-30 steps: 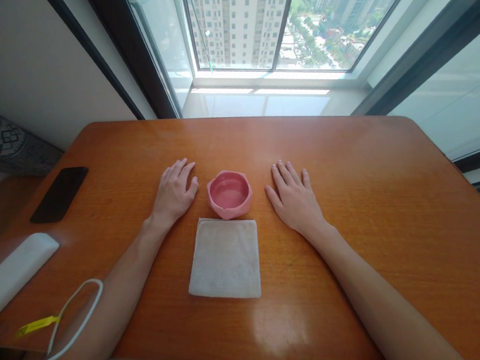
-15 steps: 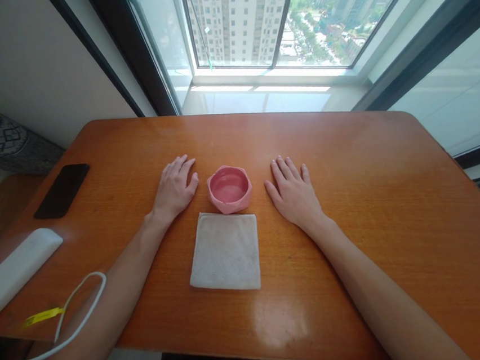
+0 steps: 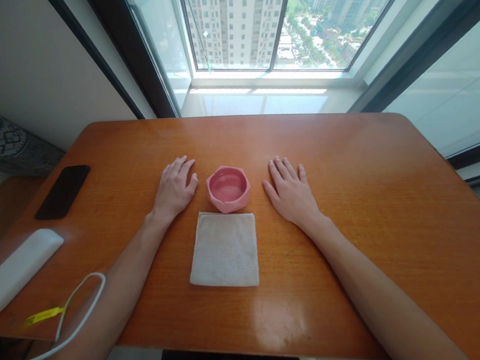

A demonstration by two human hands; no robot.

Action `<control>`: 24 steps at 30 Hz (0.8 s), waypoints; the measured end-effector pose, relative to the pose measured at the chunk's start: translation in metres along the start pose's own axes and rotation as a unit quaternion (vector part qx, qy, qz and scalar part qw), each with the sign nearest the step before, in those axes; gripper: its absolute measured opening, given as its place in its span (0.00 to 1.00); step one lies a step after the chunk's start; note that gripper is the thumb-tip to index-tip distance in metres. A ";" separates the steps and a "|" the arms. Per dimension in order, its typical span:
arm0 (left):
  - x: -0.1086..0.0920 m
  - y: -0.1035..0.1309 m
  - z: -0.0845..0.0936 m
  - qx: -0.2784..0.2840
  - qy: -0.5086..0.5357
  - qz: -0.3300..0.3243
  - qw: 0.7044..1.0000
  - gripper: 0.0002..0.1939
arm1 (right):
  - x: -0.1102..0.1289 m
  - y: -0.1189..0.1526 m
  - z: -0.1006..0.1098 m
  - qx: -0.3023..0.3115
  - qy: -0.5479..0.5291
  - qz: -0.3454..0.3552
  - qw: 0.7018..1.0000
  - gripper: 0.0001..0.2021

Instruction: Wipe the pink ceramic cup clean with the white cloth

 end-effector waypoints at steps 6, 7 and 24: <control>0.000 0.000 0.000 0.000 -0.001 0.001 1.000 0.28 | 0.000 -0.001 0.001 0.005 -0.013 -0.007 1.000 0.34; 0.000 0.000 0.000 0.001 -0.001 0.001 1.000 0.28 | -0.001 -0.001 0.001 0.004 -0.021 -0.008 1.000 0.34; 0.002 -0.002 -0.003 -0.014 0.005 -0.004 1.000 0.28 | 0.082 0.001 0.004 -0.028 -0.350 0.060 0.935 0.65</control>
Point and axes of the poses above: each hand's wrist, its own y-axis away from the middle knuckle, its own z-axis out of the back of the hand, x = y × z, the point moved 2 cm from there along -y, towards the middle knuckle
